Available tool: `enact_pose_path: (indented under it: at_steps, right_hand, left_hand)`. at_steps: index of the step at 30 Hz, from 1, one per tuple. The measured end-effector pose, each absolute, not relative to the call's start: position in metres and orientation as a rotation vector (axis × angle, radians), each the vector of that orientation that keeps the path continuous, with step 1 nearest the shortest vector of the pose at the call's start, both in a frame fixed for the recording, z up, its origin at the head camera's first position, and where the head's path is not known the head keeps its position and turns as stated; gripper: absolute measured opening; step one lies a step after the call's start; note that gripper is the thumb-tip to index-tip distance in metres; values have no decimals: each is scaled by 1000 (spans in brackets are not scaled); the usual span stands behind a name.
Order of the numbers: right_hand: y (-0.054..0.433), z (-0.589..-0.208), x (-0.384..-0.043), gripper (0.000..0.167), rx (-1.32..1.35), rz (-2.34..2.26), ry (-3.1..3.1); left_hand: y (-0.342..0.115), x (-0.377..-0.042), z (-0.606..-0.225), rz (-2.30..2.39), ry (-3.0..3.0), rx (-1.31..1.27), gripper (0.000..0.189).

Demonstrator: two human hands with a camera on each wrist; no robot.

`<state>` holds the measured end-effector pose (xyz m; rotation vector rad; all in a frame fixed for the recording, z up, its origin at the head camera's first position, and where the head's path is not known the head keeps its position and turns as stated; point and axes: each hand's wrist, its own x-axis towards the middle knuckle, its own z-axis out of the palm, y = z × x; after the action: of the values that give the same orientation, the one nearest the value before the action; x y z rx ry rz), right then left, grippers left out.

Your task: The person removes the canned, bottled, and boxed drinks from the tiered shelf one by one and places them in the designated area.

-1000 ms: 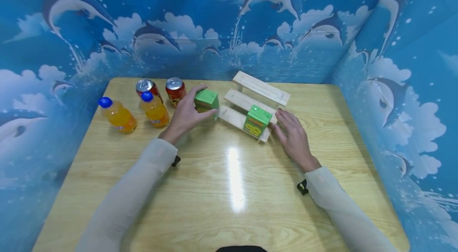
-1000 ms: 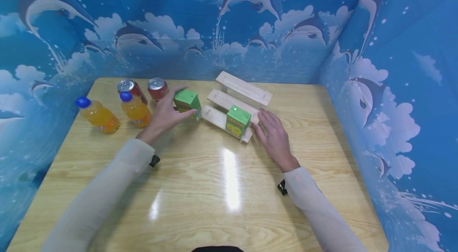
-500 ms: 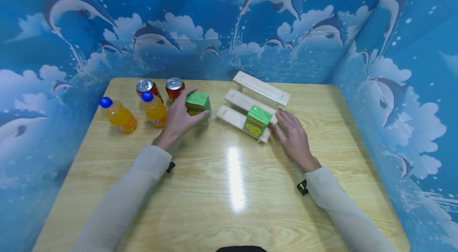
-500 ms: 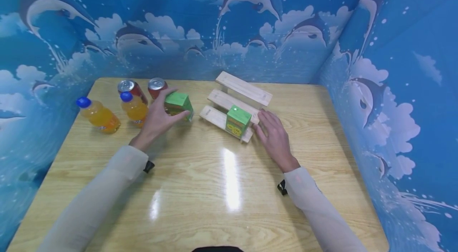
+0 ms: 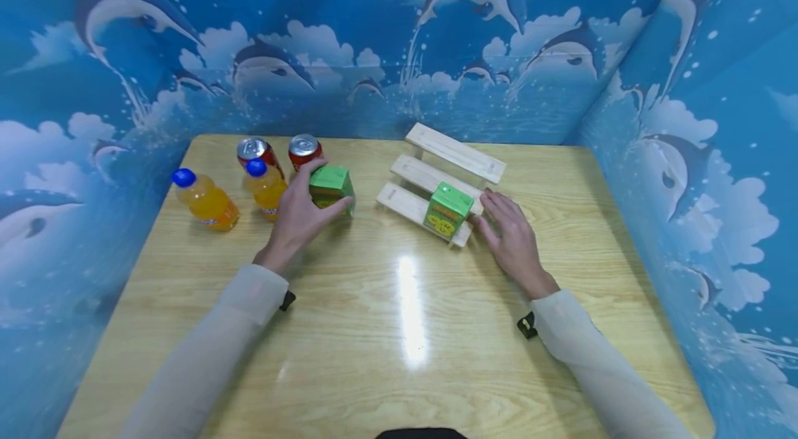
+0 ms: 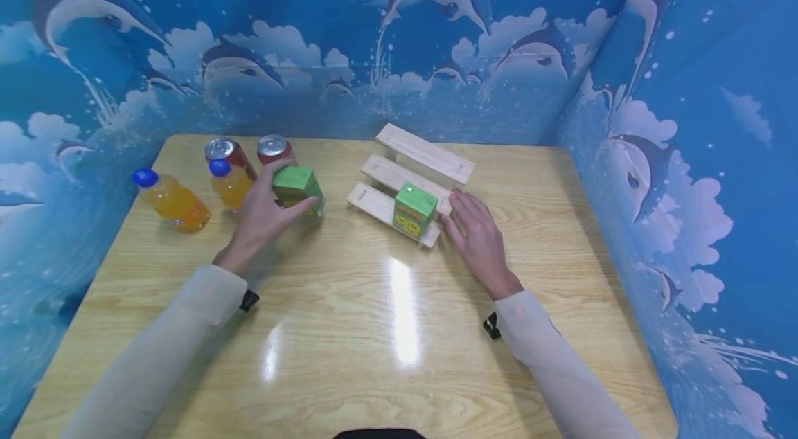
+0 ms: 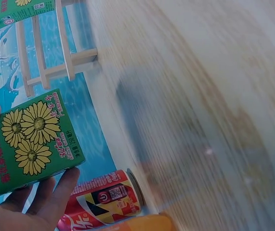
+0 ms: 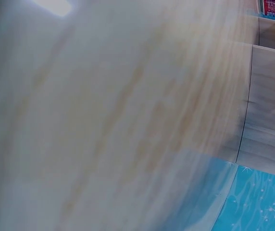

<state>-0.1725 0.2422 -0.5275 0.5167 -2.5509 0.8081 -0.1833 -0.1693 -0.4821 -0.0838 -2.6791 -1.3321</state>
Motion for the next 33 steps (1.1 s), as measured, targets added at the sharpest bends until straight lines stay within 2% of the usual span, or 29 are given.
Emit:
enact_pose_path:
  at_steps: [33]
  right_hand:
    - [242, -528, -173, 48, 523, 796, -2557]
  left_hand:
    - [-208, -140, -487, -1227, -2738, 117, 89]
